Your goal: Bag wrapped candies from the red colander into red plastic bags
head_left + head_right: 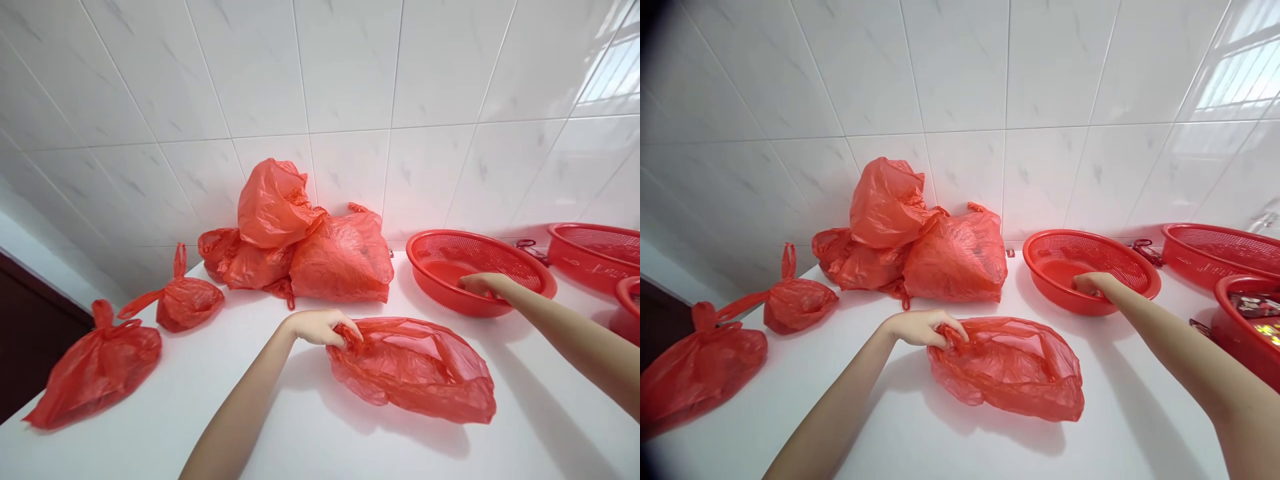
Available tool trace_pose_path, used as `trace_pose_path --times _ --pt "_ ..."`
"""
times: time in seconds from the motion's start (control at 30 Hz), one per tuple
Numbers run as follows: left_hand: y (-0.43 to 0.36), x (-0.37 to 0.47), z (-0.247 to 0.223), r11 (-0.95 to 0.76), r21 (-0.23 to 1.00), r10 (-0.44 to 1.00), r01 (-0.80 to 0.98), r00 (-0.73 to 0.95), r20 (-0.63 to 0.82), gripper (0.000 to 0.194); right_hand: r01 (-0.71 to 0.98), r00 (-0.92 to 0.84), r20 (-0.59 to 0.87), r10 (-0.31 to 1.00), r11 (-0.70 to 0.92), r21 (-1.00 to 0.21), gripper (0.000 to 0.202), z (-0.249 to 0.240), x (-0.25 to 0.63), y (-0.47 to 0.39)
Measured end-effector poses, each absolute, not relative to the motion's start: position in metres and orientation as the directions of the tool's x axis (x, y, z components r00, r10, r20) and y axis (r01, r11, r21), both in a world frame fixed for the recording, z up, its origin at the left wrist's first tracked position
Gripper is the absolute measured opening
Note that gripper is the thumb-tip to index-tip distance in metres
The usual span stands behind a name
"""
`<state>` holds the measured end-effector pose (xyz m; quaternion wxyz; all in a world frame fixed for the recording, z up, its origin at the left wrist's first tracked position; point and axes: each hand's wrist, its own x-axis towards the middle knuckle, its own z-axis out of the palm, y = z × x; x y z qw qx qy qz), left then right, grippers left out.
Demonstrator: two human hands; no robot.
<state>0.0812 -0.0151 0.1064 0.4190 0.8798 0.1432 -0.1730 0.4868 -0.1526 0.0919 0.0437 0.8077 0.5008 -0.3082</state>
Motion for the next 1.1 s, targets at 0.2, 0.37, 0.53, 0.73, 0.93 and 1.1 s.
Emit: trace_pose_path --times 0.2,0.37,0.53,0.73,0.93,1.1 --pt "-0.015 0.081 0.107 -0.606 0.700 0.086 0.378 0.906 -0.415 0.044 0.758 0.315 -0.685 0.656 -0.609 -0.234 0.023 0.104 0.482 -0.164" --pt "-0.015 0.082 0.106 -0.596 0.724 0.056 0.346 0.918 -0.392 0.043 0.673 0.282 -0.689 0.667 -0.650 -0.354 0.024 0.105 0.472 -0.167" --pt "-0.013 0.082 0.102 -0.591 0.732 0.045 0.339 0.920 -0.390 0.041 0.598 0.261 -0.725 0.637 -0.697 -0.397 0.043 0.108 0.455 -0.159" --pt "-0.012 0.083 0.099 -0.585 0.733 0.038 0.347 0.915 -0.403 0.040 0.675 0.207 -0.724 0.658 -0.632 -0.381 0.043 0.103 0.436 -0.132" --pt "-0.012 0.083 0.098 -0.583 0.731 0.048 0.354 0.913 -0.404 0.039 0.652 0.109 -0.713 0.693 -0.591 -0.475 0.040 0.092 0.436 -0.123" --pt "-0.010 0.084 0.096 -0.581 0.739 0.037 0.341 0.918 -0.394 0.039 0.596 -0.003 -0.684 0.729 -0.548 -0.587 0.024 0.088 0.445 -0.130"
